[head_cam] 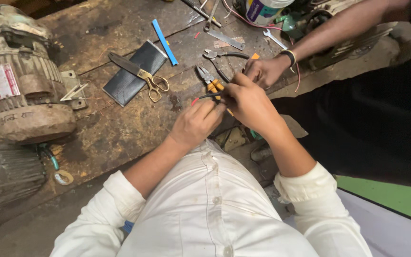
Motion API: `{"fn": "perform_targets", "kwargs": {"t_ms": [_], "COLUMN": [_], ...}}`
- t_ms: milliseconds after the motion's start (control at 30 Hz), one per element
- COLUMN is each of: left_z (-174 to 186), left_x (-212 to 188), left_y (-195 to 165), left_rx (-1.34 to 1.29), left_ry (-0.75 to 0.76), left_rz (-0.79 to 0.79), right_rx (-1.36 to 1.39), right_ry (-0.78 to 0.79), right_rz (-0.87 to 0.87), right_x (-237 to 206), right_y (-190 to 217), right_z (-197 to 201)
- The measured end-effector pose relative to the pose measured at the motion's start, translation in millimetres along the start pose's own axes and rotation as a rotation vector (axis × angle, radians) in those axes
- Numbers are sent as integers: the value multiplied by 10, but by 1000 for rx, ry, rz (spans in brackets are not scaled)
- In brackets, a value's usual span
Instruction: The person strips insulation from several colored wires using pliers and a knife, twists exposed conductors, and wraps the joints with electrical tape. A second person assists by holding wires and using pliers nearby.
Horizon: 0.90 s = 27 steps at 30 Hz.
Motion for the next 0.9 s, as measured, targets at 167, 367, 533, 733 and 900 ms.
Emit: {"fn": "perform_targets", "kwargs": {"t_ms": [167, 367, 533, 733, 900], "left_z": [-299, -759, -788, -502, -197], "left_x": [-93, -253, -302, -133, 8], "left_y": [460, 743, 780, 648, 433], "left_rx": [-506, -1261, -1277, -947, -542], "left_ry": [85, 250, 223, 146, 78], "left_rz": [588, 924, 934, 723, 530], "right_rx": [216, 78, -55, -91, -66], "right_ry": [-239, -356, -431, -426, -283], "right_rz": [51, 119, 198, 286, 47], "right_x": [-413, -581, -582, -492, -252], "right_y": [45, 24, -13, -33, -37], "right_z": [175, -37, -147, -113, -45]}}
Point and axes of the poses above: each hand's wrist, its own x-axis towards the middle knuckle, its own z-axis out of the back of the hand, y = z × x, the point moved 7 cm from there along x, towards the middle knuckle, and after that the axes turned 8 degrees about -x, right-handed, at the moved point
